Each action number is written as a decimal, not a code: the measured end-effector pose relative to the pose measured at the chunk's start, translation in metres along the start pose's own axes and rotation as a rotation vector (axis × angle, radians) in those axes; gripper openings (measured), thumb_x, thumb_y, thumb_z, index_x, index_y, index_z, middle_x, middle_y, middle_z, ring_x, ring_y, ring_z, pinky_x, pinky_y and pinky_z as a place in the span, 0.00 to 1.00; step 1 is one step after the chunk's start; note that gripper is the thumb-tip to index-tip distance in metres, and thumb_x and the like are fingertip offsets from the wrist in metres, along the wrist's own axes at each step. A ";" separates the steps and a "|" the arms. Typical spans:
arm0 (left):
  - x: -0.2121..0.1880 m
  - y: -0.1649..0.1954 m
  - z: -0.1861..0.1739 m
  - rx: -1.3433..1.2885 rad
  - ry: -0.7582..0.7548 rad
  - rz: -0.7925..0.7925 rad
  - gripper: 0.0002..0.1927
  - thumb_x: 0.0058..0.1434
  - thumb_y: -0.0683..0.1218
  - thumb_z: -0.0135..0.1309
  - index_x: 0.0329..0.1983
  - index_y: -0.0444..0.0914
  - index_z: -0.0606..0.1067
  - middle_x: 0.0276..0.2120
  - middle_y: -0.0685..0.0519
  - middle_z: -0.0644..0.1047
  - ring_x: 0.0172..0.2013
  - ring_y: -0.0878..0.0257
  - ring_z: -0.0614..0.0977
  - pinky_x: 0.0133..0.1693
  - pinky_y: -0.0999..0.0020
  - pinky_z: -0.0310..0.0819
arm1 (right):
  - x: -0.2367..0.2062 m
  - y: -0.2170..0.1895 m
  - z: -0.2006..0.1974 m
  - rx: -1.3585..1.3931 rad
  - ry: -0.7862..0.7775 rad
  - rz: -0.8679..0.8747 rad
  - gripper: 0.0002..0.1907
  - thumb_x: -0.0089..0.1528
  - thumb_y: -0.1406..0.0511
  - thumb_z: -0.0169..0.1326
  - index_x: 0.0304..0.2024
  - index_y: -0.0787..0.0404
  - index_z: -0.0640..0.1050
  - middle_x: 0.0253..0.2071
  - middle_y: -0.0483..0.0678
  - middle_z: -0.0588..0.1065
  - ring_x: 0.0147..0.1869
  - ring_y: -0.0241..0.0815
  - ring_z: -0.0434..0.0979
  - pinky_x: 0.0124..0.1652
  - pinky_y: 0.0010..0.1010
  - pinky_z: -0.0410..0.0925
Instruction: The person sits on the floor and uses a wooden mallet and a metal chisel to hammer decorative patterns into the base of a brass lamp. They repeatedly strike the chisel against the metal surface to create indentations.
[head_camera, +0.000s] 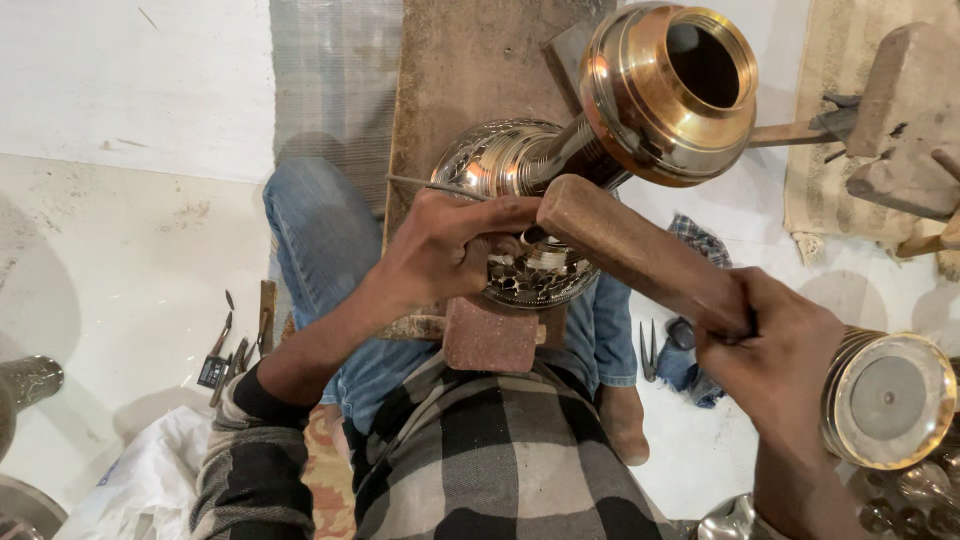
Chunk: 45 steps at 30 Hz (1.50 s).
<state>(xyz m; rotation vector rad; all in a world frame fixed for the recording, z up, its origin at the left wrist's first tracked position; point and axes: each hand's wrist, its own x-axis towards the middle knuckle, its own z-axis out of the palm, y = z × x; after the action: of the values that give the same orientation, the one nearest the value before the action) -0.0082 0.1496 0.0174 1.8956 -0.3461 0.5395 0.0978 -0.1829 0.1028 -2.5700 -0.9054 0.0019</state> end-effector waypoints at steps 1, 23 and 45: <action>-0.001 -0.001 -0.001 -0.012 -0.006 0.010 0.33 0.53 0.27 0.45 0.63 0.35 0.74 0.49 0.44 0.83 0.46 0.55 0.89 0.47 0.66 0.85 | 0.003 -0.002 -0.005 0.044 0.004 0.023 0.18 0.51 0.70 0.65 0.43 0.68 0.79 0.25 0.53 0.73 0.28 0.37 0.74 0.32 0.27 0.68; 0.012 0.011 -0.010 0.002 -0.063 -0.021 0.31 0.51 0.30 0.57 0.61 0.38 0.75 0.46 0.49 0.84 0.41 0.60 0.89 0.38 0.66 0.87 | -0.014 -0.024 -0.022 -0.295 -0.103 0.107 0.17 0.46 0.71 0.66 0.38 0.65 0.81 0.26 0.55 0.75 0.29 0.53 0.76 0.31 0.39 0.66; 0.003 -0.016 -0.002 0.057 -0.063 0.094 0.31 0.51 0.30 0.50 0.59 0.43 0.78 0.40 0.52 0.85 0.30 0.68 0.87 0.24 0.75 0.78 | -0.019 -0.016 0.004 0.153 0.006 0.211 0.11 0.52 0.69 0.63 0.37 0.67 0.80 0.24 0.50 0.74 0.26 0.38 0.74 0.31 0.29 0.66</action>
<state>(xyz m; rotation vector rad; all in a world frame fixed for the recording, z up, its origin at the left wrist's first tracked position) 0.0012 0.1575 0.0073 1.9619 -0.4676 0.5577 0.0730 -0.1816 0.1021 -2.5075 -0.6033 0.1190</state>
